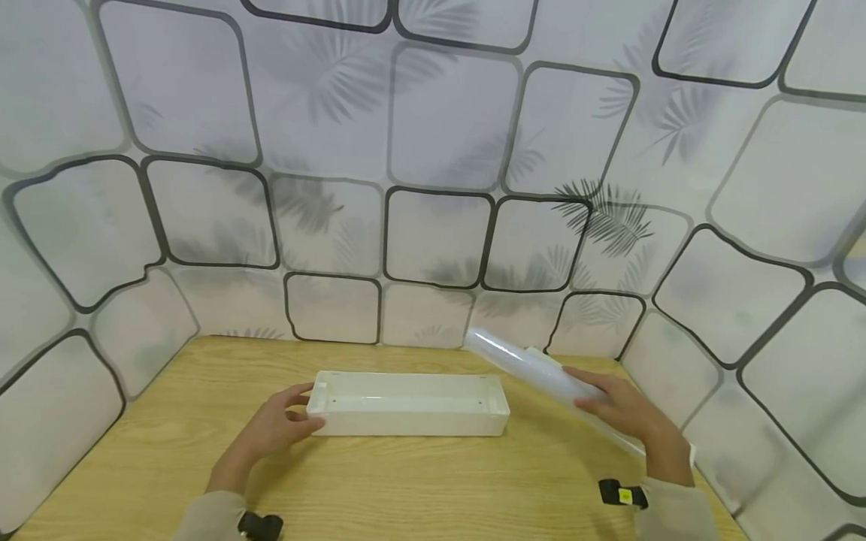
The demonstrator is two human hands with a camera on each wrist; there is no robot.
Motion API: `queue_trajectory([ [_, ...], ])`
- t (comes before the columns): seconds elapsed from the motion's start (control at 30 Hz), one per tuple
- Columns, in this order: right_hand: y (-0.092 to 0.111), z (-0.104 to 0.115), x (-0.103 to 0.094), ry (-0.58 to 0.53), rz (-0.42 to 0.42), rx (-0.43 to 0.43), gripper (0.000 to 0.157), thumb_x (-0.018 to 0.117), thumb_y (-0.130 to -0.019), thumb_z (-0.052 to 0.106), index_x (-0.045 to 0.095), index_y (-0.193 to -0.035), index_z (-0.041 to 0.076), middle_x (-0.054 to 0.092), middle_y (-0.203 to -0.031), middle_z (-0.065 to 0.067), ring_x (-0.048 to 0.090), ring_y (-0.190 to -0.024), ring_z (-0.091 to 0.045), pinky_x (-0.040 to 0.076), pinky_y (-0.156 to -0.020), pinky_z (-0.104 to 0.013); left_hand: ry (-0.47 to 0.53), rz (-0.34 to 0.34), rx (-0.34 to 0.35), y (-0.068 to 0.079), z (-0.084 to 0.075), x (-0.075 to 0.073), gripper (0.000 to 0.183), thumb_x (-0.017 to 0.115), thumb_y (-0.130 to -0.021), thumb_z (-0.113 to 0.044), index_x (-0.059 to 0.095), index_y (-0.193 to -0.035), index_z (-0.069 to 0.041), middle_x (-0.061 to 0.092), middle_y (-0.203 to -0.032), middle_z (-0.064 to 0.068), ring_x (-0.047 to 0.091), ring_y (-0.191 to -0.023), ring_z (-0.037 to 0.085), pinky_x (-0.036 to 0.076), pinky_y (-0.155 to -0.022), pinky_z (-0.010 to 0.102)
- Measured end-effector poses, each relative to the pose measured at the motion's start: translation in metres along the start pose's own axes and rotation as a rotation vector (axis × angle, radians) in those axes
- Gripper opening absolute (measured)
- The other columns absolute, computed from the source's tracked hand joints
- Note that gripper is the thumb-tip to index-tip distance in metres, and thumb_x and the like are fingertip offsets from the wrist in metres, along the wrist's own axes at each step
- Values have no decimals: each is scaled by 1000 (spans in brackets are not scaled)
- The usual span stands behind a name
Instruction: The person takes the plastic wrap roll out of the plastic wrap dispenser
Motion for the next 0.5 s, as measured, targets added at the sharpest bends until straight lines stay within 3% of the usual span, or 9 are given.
queue_trajectory([
  [0.3, 4, -13, 3, 4, 19, 19, 54, 72, -96, 17, 57, -143, -3, 66, -135, -27, 65, -113, -34, 56, -85, -40, 10, 10, -6, -1, 1, 0, 79, 77, -94, -17, 34, -154, 9, 52, -141, 40, 71, -109, 40, 63, -83, 41],
  [0.5, 7, -19, 7, -12, 52, 69, 54, 70, -97, 19, 56, -144, -3, 63, -138, -30, 63, -120, -45, 54, -93, -55, 5, 8, -13, -2, 4, 0, 79, 77, -94, -18, 34, -155, 9, 52, -142, 39, 71, -110, 40, 63, -84, 42],
])
Point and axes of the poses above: each hand's wrist, its own y-axis away from the middle knuckle, its own x-axis out of the palm, z = x × y, the point moved 4 cm from there along -y, towards the middle knuckle
